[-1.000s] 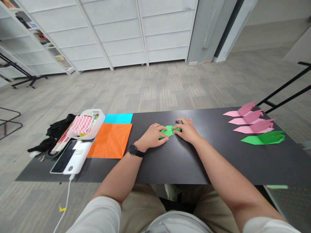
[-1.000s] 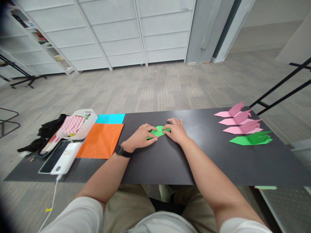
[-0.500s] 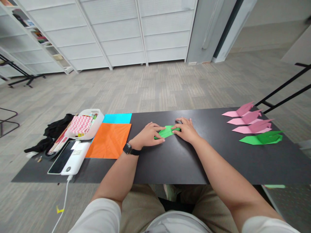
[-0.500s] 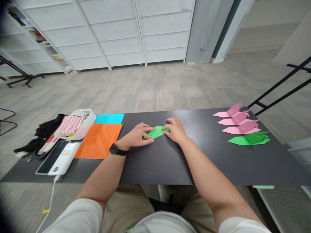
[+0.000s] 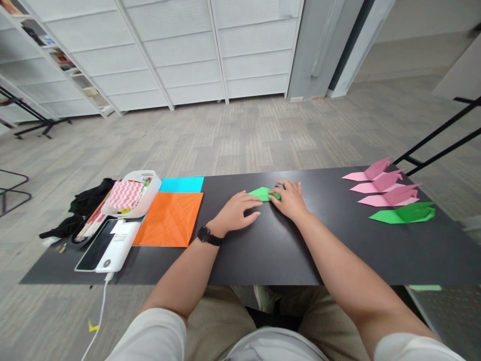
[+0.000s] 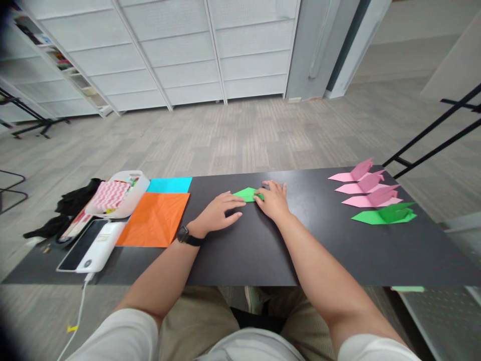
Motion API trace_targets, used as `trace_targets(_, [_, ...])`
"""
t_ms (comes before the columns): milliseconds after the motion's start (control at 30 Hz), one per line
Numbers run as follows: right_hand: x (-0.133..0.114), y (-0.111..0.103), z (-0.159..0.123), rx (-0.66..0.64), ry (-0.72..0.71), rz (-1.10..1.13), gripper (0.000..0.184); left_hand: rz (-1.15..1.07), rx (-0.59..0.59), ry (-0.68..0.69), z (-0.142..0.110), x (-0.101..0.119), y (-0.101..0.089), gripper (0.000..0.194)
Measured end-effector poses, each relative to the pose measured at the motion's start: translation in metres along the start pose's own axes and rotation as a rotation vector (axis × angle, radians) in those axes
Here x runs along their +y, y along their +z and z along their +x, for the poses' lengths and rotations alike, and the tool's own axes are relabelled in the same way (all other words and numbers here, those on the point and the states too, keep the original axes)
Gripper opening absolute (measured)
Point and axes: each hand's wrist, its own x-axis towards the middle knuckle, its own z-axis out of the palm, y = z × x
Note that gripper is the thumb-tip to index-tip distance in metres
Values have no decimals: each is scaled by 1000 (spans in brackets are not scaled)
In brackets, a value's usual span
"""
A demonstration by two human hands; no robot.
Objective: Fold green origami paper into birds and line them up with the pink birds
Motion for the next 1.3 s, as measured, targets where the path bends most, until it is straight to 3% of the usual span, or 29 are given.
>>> trace_targets(233, [-2, -1, 1, -6, -11, 20, 23, 142, -112, -97, -1, 10, 19, 55])
trace_targets(333, [-5, -5, -1, -37, -62, 14, 23, 197, -86, -163, -1, 4, 16, 51])
trace_targets(533, [-26, -7, -13, -187, -319, 84, 26, 243, 8, -314, -2, -5, 13, 35])
trace_targets(667, [-34, -6, -18, -231, -434, 141, 29, 239, 11, -304, -2, -12, 15, 28])
trace_targets(833, [-19, -4, -9, -73, -286, 138, 37, 240, 6, -267, -2, -19, 16, 26])
trace_targets(967, [-5, -1, -3, -54, -240, 101, 46, 212, -16, -242, -1, -20, 18, 31])
trace_targets(1300, [-13, -2, -5, -85, -313, 107, 19, 224, -24, -270, -2, -21, 19, 47])
